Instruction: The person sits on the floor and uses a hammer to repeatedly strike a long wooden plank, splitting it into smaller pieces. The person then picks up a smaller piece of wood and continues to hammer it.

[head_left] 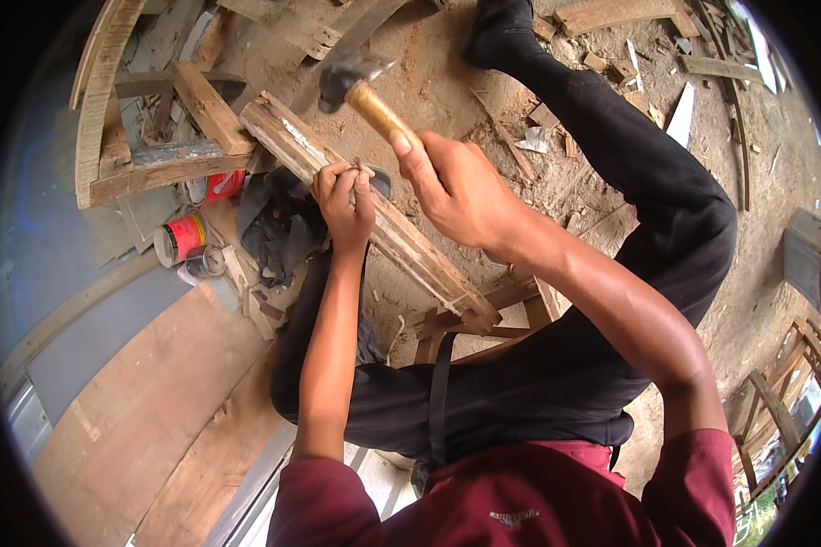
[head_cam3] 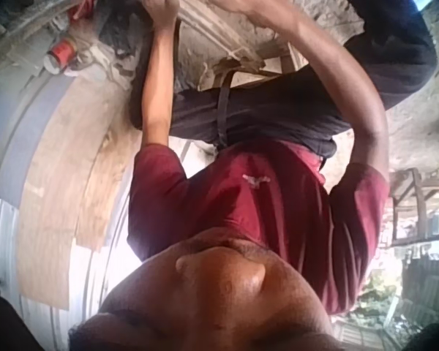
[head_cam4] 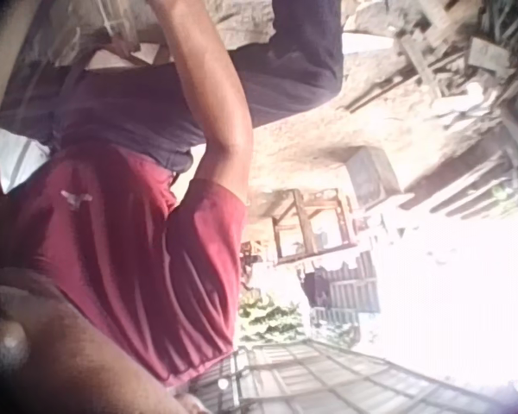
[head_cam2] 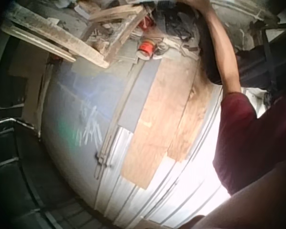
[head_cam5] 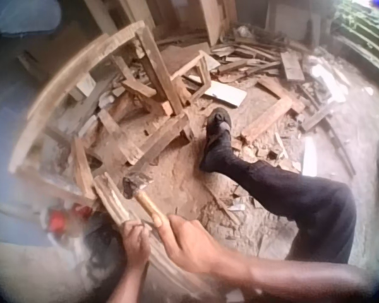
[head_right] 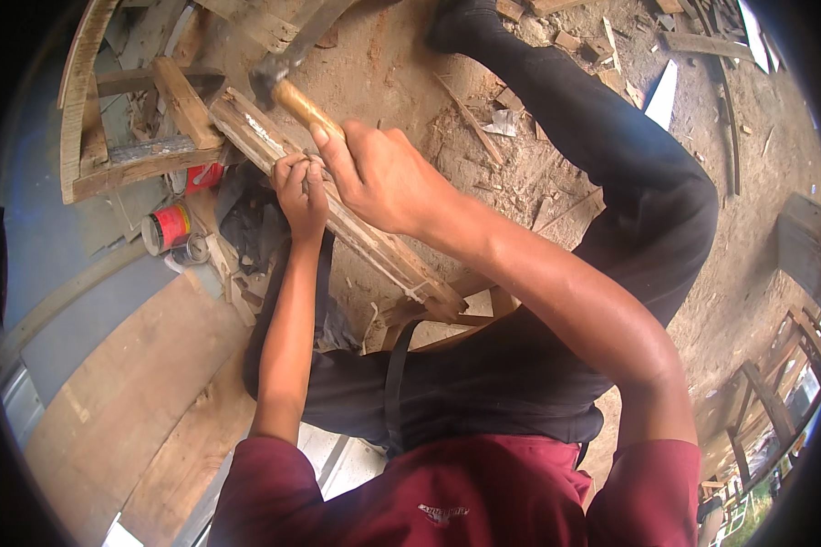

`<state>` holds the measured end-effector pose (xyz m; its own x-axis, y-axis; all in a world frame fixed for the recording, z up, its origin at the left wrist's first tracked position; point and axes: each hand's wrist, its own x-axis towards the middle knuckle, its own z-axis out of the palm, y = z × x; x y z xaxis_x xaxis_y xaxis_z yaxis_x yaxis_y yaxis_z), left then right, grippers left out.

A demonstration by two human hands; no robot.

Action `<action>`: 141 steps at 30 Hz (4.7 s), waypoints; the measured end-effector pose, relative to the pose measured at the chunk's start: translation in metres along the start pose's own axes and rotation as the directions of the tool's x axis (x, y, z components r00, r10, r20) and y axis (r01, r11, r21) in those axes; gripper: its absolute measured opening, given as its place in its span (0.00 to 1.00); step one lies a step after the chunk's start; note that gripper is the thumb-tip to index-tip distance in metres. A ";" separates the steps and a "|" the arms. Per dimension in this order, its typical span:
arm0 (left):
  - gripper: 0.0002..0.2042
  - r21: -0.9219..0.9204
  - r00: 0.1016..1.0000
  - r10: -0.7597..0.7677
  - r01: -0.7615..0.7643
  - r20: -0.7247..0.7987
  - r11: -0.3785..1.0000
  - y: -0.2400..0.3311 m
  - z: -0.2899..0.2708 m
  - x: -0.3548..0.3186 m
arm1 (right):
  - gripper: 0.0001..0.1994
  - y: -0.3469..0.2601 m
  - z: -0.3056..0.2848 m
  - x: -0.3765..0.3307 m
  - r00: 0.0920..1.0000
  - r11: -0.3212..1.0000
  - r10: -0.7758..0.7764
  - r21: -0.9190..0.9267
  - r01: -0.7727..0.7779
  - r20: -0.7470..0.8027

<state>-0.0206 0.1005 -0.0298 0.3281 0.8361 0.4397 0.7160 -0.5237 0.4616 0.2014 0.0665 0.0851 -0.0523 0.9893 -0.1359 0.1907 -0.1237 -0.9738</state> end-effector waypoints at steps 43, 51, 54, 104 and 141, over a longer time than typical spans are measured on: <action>0.08 -0.033 0.998 0.049 -0.050 -0.045 0.998 -0.005 -0.004 -0.008 | 0.30 -0.004 0.009 -0.005 0.960 0.962 0.211 -0.214 -0.170 0.186; 0.08 0.075 0.995 0.098 -0.096 -0.031 0.993 -0.005 -0.001 -0.009 | 0.28 0.000 0.013 -0.001 0.985 0.990 0.062 -0.137 -0.039 0.164; 0.07 0.084 0.990 0.133 -0.136 0.039 0.987 -0.007 -0.005 -0.007 | 0.29 0.008 0.009 -0.006 0.986 0.995 0.054 -0.089 -0.040 0.159; 0.06 0.130 0.990 0.108 -0.120 0.094 0.984 -0.009 -0.012 -0.014 | 0.34 0.012 -0.018 0.010 0.923 0.949 0.314 -0.114 -0.295 0.223; 0.13 0.019 0.983 0.163 -0.165 0.084 0.986 -0.014 -0.008 -0.016 | 0.33 0.012 0.007 -0.016 0.963 0.982 0.179 0.018 -0.186 0.201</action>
<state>-0.0406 0.0931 -0.0371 0.4911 0.7504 0.4424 0.6638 -0.6512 0.3678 0.1973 0.0488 0.0744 -0.2137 0.9152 -0.3417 0.1794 -0.3070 -0.9346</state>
